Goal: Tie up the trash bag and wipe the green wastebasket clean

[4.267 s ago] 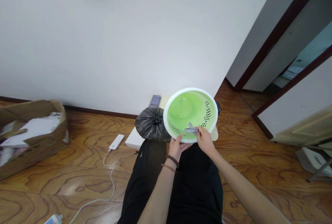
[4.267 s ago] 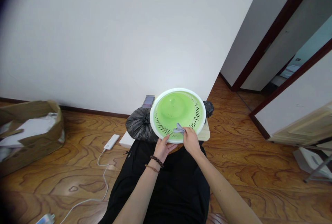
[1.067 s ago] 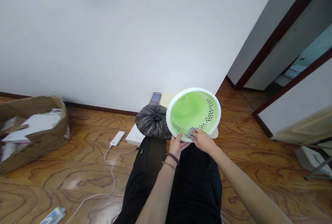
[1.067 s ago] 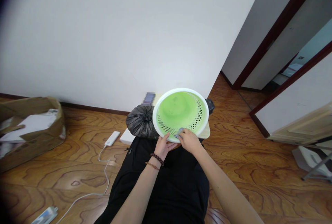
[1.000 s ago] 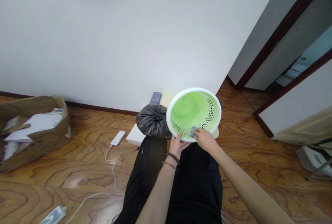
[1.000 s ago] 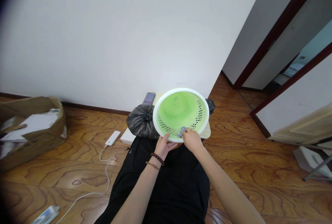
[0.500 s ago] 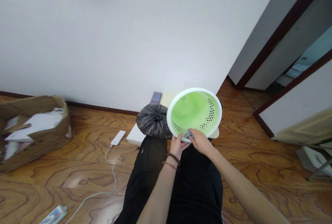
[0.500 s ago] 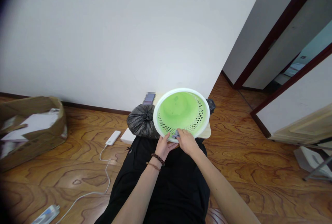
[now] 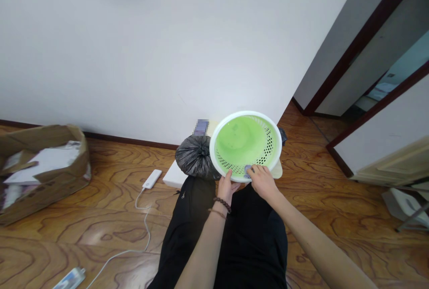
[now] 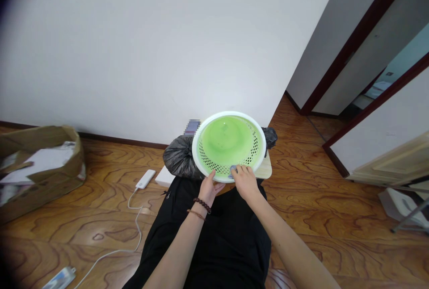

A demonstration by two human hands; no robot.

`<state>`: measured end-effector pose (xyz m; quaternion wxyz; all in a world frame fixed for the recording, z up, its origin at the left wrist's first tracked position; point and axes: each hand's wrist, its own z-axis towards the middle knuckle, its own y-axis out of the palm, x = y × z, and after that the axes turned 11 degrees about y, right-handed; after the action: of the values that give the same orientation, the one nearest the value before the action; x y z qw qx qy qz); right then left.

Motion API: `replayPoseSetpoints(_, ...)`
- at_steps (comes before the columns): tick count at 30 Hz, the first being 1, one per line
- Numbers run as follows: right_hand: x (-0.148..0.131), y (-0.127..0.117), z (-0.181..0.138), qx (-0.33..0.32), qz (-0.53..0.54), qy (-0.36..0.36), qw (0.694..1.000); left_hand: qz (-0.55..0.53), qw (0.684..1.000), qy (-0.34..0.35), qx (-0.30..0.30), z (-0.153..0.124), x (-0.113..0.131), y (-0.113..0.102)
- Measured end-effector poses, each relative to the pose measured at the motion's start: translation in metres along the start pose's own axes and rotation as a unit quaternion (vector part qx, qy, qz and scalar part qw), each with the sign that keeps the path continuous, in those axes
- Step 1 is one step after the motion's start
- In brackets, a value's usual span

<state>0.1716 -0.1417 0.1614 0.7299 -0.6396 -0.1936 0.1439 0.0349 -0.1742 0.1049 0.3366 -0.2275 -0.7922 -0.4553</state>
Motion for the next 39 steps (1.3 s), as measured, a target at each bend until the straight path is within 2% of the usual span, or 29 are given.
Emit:
replayPoseSetpoints(3,0.005,-0.001,0.002,0.012,-0.006,0.000,1.000,0.056,0.998,0.010,0.014,0.004,0.009,0.001)
replayPoseSetpoints(7,0.014,-0.003,0.002,0.015,-0.006,0.018,1.000,0.134,0.984,0.107,0.053,0.009,0.029,-0.004)
replayPoseSetpoints(10,0.017,-0.004,0.003,0.007,0.001,0.037,0.999,0.135,0.983,0.100,0.068,0.010,0.039,-0.008)
replayPoseSetpoints(12,0.014,-0.003,0.004,-0.014,0.022,0.035,0.999,0.119,0.988,0.078,0.066,0.010,0.039,-0.009)
replayPoseSetpoints(16,-0.001,0.000,0.009,-0.068,0.109,-0.032,0.991,0.084,0.994,0.059,0.035,0.011,0.027,-0.008)
replayPoseSetpoints(20,-0.011,-0.001,0.009,-0.032,0.098,-0.053,0.993,0.059,0.997,0.046,0.024,0.010,0.019,-0.005)
replayPoseSetpoints(24,-0.004,-0.007,0.006,-0.008,0.025,-0.036,0.999,0.052,0.998,0.040,0.026,0.008,0.021,-0.002)
replayPoseSetpoints(28,0.005,-0.006,0.004,0.012,-0.003,-0.028,1.000,0.075,0.996,0.037,0.021,0.007,0.022,0.001)
replayPoseSetpoints(30,0.008,-0.003,0.002,0.013,-0.006,-0.024,1.000,0.119,0.991,0.055,0.035,0.008,0.024,-0.001)
replayPoseSetpoints(35,0.018,0.001,0.000,0.015,-0.011,-0.007,1.000,0.222,0.957,0.180,0.053,0.013,0.037,-0.015)
replayPoseSetpoints(39,0.019,0.002,0.000,0.001,0.011,0.003,1.000,0.213,0.962,0.165,0.042,0.020,0.032,-0.023)
